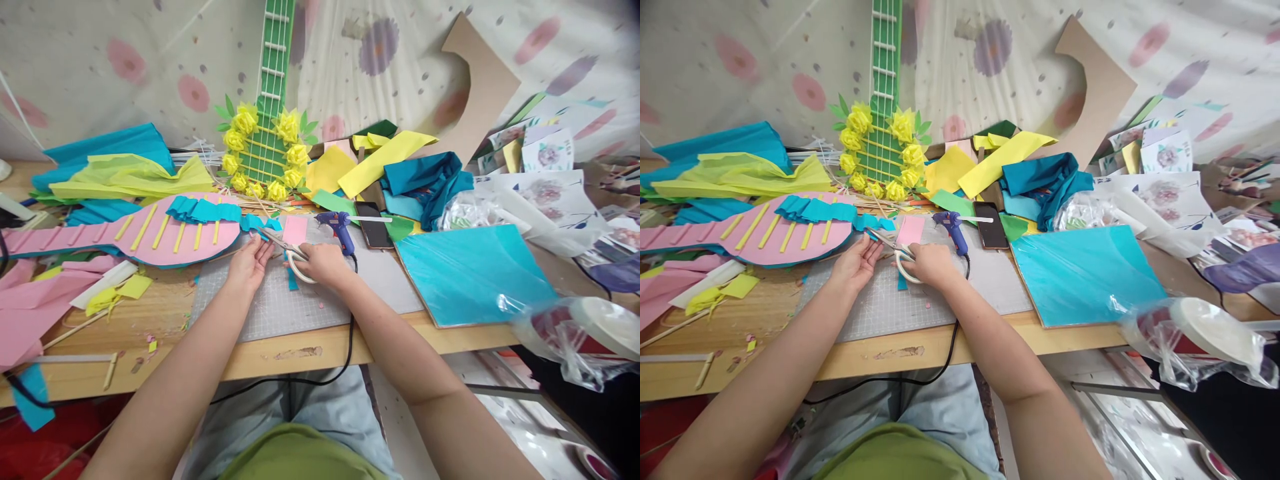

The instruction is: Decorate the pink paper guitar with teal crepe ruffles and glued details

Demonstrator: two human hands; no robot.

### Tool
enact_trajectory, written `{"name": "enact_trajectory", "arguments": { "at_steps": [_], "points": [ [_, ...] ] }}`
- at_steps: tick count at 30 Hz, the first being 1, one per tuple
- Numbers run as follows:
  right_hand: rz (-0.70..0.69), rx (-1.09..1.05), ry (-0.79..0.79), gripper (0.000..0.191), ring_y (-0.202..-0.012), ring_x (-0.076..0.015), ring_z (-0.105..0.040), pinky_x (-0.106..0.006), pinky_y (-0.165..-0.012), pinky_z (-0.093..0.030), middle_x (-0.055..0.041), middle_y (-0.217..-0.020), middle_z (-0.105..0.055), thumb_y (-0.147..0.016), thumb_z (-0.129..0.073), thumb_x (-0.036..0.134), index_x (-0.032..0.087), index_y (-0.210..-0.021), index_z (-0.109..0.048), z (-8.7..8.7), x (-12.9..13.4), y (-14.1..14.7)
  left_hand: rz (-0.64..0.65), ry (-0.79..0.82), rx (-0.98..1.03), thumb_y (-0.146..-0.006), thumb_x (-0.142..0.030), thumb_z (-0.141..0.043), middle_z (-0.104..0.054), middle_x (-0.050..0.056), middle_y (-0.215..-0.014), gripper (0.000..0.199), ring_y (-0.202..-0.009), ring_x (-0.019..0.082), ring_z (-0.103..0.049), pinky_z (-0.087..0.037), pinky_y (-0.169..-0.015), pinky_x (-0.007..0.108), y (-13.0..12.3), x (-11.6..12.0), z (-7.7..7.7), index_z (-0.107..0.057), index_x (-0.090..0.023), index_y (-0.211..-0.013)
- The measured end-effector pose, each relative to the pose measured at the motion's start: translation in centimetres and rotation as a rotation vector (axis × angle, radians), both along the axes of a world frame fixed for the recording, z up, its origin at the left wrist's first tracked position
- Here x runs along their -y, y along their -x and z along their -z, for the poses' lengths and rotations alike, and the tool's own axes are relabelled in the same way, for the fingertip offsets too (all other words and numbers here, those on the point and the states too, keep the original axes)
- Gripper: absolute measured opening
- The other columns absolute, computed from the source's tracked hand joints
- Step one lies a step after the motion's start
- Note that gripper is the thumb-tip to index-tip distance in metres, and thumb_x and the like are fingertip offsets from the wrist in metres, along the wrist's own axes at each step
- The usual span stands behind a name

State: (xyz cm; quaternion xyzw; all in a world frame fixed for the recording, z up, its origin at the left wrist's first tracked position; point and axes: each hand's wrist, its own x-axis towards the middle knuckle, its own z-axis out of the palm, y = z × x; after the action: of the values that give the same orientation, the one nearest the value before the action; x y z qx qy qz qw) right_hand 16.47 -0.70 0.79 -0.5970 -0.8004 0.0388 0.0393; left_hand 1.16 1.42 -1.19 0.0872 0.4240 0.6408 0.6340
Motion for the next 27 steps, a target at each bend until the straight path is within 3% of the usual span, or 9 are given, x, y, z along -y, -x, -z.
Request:
{"name": "enact_trajectory", "arguments": {
  "at_steps": [6, 12, 15, 18, 20, 23, 27],
  "points": [
    [0.203, -0.021, -0.01, 0.046, -0.084, -0.0245, -0.061, -0.03, -0.066, -0.04, -0.0127, -0.09, -0.066, -0.082, -0.037, 0.054, 0.017, -0.098, -0.058, 0.5, -0.7, -1.3, 0.065, -0.044, -0.134, -0.078, -0.011, -0.055, -0.069, 0.008, -0.078, 0.007, -0.079, 0.016, -0.067, -0.051, -0.08, 0.029, -0.2, 0.4, -0.1, -0.06, -0.01, -0.073],
    [0.124, -0.211, -0.087, 0.032, -0.089, -0.0208, -0.058, -0.028, -0.071, -0.04, -0.0091, -0.097, -0.064, -0.075, -0.055, 0.04, 0.018, -0.097, -0.059, 0.4, -1.0, -2.6, 0.079, -0.158, -0.41, -0.072, -0.012, -0.061, -0.067, 0.007, -0.071, 0.005, -0.07, 0.016, -0.067, -0.053, -0.076, 0.033, -0.5, 0.7, 0.3, -0.065, -0.009, -0.075],
    [0.179, -0.379, 0.015, 0.03, -0.074, -0.0166, -0.059, -0.025, -0.061, -0.038, -0.0045, -0.081, -0.066, -0.074, -0.054, 0.047, 0.019, -0.082, -0.062, -0.6, -0.8, -4.9, 0.081, -0.172, -0.479, -0.07, -0.015, -0.063, -0.067, 0.006, -0.071, 0.007, -0.069, 0.015, -0.066, -0.053, -0.074, 0.034, -0.3, 0.6, 0.4, -0.066, -0.01, -0.074],
    [0.314, -0.379, 0.078, 0.045, -0.064, -0.0174, -0.055, -0.026, -0.056, -0.036, -0.0046, -0.065, -0.061, -0.07, -0.05, 0.062, 0.018, -0.066, -0.06, -1.0, -1.0, -7.7, 0.089, -0.142, -0.492, -0.069, -0.017, -0.065, -0.067, 0.006, -0.071, 0.009, -0.068, 0.016, -0.066, -0.054, -0.073, 0.034, -0.1, 0.4, 0.3, -0.066, -0.01, -0.074],
    [0.431, -0.364, -0.03, 0.047, -0.066, -0.0186, -0.055, -0.027, -0.058, -0.037, -0.0056, -0.069, -0.061, -0.066, -0.053, 0.063, 0.017, -0.072, -0.059, -0.5, -1.7, -8.7, 0.111, -0.118, -0.492, -0.069, -0.017, -0.065, -0.067, 0.007, -0.07, 0.009, -0.066, 0.016, -0.066, -0.054, -0.073, 0.034, 0.0, 0.4, 0.2, -0.065, -0.009, -0.074],
    [0.388, -0.411, -0.188, 0.05, -0.083, -0.0217, -0.056, -0.029, -0.069, -0.04, -0.011, -0.09, -0.062, -0.064, -0.06, 0.057, 0.014, -0.089, -0.059, 1.2, -3.1, -8.4, 0.182, -0.104, -0.49, -0.07, -0.014, -0.063, -0.068, 0.007, -0.07, 0.006, -0.063, 0.015, -0.066, -0.054, -0.07, 0.032, 0.0, 0.5, 0.1, -0.065, -0.008, -0.073],
    [0.4, -0.521, -0.179, 0.043, -0.088, -0.0249, -0.057, -0.034, -0.075, -0.042, -0.0137, -0.09, -0.063, -0.073, -0.052, 0.051, 0.013, -0.09, -0.062, 2.9, -4.5, -7.0, 0.273, -0.105, -0.492, -0.071, -0.01, -0.061, -0.068, 0.008, -0.071, 0.005, -0.064, 0.016, -0.066, -0.055, -0.068, 0.031, 0.2, 0.6, 0.0, -0.064, -0.008, -0.073]
  ]
}}
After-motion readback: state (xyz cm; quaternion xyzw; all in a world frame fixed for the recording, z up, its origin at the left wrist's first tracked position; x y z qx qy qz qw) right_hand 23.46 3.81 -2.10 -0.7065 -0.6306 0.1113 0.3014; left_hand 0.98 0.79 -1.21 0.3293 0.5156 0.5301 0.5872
